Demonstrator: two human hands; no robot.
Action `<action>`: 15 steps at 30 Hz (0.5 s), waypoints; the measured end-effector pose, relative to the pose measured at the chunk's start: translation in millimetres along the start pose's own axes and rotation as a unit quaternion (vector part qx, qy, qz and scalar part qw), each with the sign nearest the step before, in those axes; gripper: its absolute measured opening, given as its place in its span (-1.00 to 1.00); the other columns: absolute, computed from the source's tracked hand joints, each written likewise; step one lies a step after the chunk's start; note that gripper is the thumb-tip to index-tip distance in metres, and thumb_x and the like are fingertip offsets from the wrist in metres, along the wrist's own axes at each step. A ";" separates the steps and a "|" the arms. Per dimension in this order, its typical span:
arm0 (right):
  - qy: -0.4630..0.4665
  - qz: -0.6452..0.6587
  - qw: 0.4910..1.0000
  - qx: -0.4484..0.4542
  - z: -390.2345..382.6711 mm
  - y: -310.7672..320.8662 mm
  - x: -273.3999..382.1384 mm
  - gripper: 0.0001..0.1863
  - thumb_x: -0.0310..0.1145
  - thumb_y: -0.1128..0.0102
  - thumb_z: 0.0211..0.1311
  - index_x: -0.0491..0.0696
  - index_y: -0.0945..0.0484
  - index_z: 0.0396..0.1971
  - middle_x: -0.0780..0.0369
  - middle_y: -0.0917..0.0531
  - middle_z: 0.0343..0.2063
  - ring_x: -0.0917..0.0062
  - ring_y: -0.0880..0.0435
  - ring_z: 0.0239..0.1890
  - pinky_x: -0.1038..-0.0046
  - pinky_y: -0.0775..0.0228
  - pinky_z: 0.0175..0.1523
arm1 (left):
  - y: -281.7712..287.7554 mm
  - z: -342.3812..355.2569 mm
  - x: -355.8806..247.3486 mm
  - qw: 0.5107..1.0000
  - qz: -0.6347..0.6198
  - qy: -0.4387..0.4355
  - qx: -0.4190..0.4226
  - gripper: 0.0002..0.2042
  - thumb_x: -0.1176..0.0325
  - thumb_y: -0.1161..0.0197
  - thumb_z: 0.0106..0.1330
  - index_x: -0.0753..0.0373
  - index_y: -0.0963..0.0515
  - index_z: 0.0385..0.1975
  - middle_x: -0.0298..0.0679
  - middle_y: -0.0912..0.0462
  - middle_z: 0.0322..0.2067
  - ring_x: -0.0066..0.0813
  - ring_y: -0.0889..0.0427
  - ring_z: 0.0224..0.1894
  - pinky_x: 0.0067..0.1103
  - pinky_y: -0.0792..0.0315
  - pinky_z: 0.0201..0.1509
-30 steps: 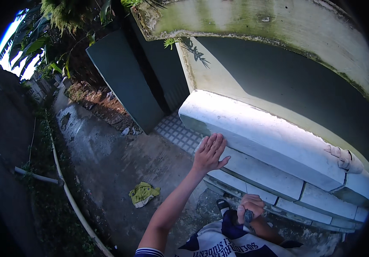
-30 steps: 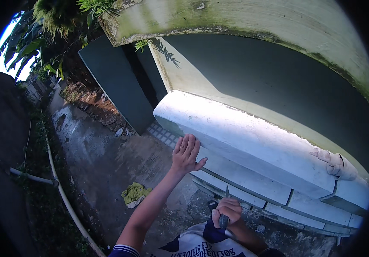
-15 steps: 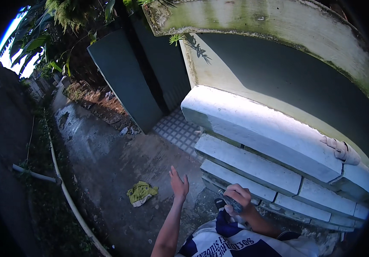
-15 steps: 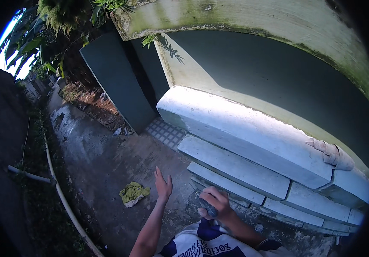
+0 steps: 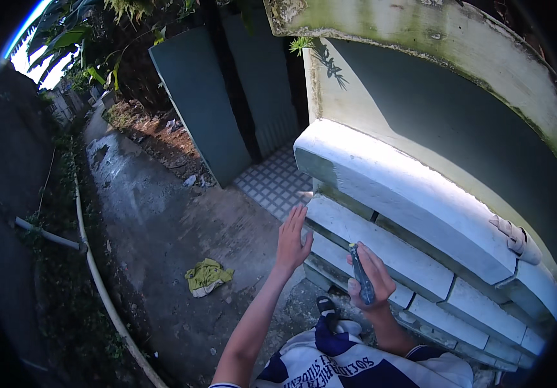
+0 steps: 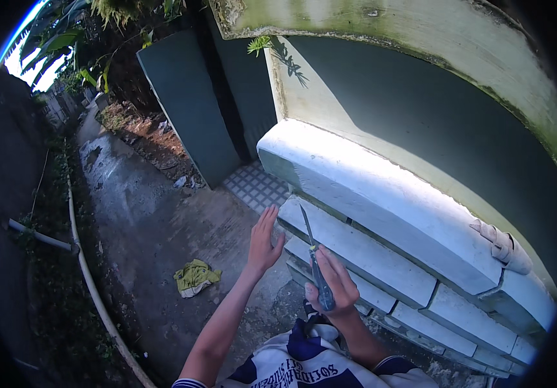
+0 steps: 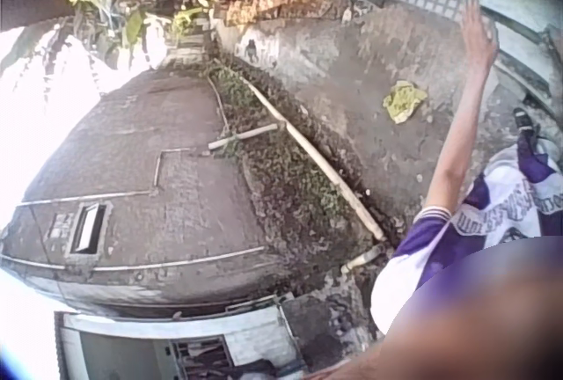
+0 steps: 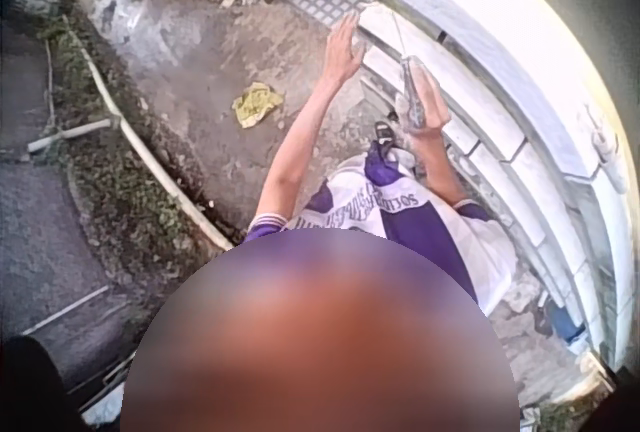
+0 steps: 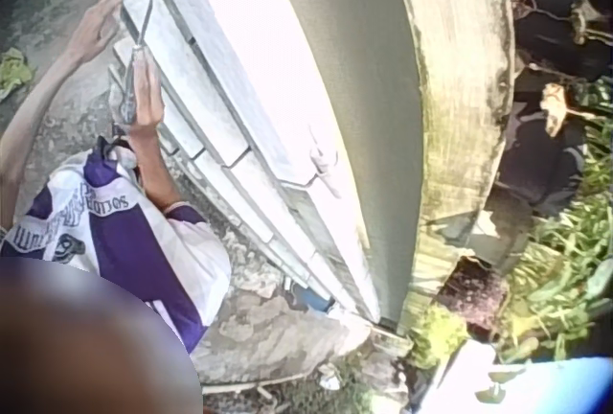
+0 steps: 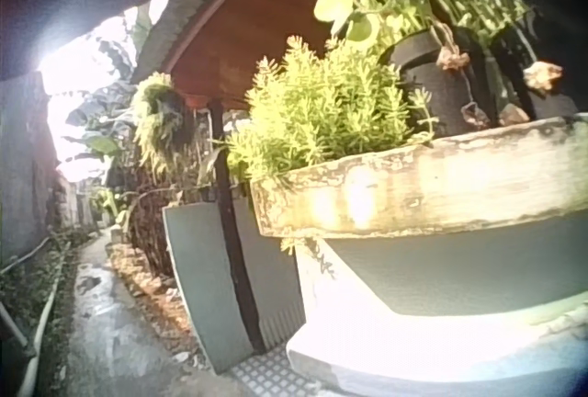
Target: The person is scraping the old paint and applying some putty to the wall.
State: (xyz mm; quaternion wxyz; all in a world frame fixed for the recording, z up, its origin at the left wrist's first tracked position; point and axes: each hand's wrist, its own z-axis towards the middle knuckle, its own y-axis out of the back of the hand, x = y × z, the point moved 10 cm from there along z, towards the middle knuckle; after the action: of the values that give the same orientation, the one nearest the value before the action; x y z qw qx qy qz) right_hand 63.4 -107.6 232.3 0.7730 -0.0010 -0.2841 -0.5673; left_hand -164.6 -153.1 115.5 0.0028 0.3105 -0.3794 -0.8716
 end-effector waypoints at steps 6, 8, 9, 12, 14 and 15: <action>0.009 0.013 0.999 -0.036 8.6 7.1 -1.5 -0.62 -0.37 -0.18 0.29 -0.31 -0.56 0.01 -0.18 -0.60 -0.02 0.14 -0.73 -0.09 0.30 -0.67 -0.05 | -55.3 55.4 -13.9 1.000 0.018 -0.005 0.004 -0.39 0.38 -0.20 0.24 0.26 -0.26 0.33 -0.04 -0.30 0.34 -0.07 -0.22 0.42 -0.23 -0.14 0.41; 0.021 0.000 0.999 -0.033 10.5 4.5 -3.4 -0.59 -0.26 -0.08 0.40 -0.32 -0.54 0.01 -0.20 -0.59 -0.01 0.16 -0.76 -0.17 0.31 -0.71 -0.12 | -69.3 68.6 -9.0 0.999 -0.029 0.033 0.005 -0.51 0.39 -0.20 0.25 0.29 -0.33 0.20 0.02 -0.35 0.23 -0.02 -0.34 0.28 -0.25 -0.22 0.31; 0.023 0.000 0.999 -0.031 10.9 3.1 -3.4 -0.59 -0.26 -0.08 0.40 -0.32 -0.54 0.01 -0.20 -0.59 -0.01 0.16 -0.76 -0.17 0.31 -0.71 -0.12 | -75.3 72.2 -8.7 0.999 -0.030 0.034 0.003 -0.51 0.39 -0.20 0.25 0.29 -0.33 0.20 0.02 -0.35 0.23 -0.02 -0.34 0.28 -0.25 -0.22 0.31; 0.028 -0.028 0.999 -0.029 5.7 -3.1 -2.5 -0.65 -0.34 -0.08 0.36 -0.28 -0.56 -0.01 -0.20 -0.59 -0.01 0.17 -0.77 -0.18 0.32 -0.70 -0.11 | -71.4 73.0 1.1 0.991 -0.061 0.074 -0.092 -0.59 0.39 -0.21 0.25 0.29 -0.35 0.09 0.02 -0.35 0.16 -0.01 -0.38 0.20 -0.24 -0.26 0.22; 0.036 -0.062 0.997 -0.010 5.0 -9.2 0.7 -0.69 -0.40 -0.08 0.31 -0.24 -0.58 -0.03 -0.19 -0.61 -0.03 0.18 -0.78 -0.18 0.33 -0.69 -0.11 | -64.2 66.4 1.0 0.989 -0.014 0.064 -0.134 -0.57 0.41 -0.22 0.24 0.28 -0.33 0.10 0.02 -0.31 0.20 0.00 -0.36 0.22 -0.23 -0.28 0.17; 0.034 -0.060 0.997 -0.027 6.2 -7.1 2.3 -0.72 -0.42 -0.08 0.32 -0.21 -0.59 -0.05 -0.17 -0.64 -0.07 0.19 -0.78 -0.19 0.34 -0.67 -0.12 | -62.8 65.2 1.7 0.988 -0.008 0.063 -0.142 -0.54 0.41 -0.23 0.23 0.27 -0.31 0.13 0.03 -0.28 0.23 0.02 -0.34 0.25 -0.24 -0.28 0.20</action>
State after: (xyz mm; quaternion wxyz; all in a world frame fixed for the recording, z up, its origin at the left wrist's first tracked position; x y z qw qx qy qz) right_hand 54.9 -110.2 236.2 0.7462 0.0147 -0.2418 -0.6201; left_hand -186.9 -65.8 106.8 0.0638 0.3638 -0.2486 -0.8954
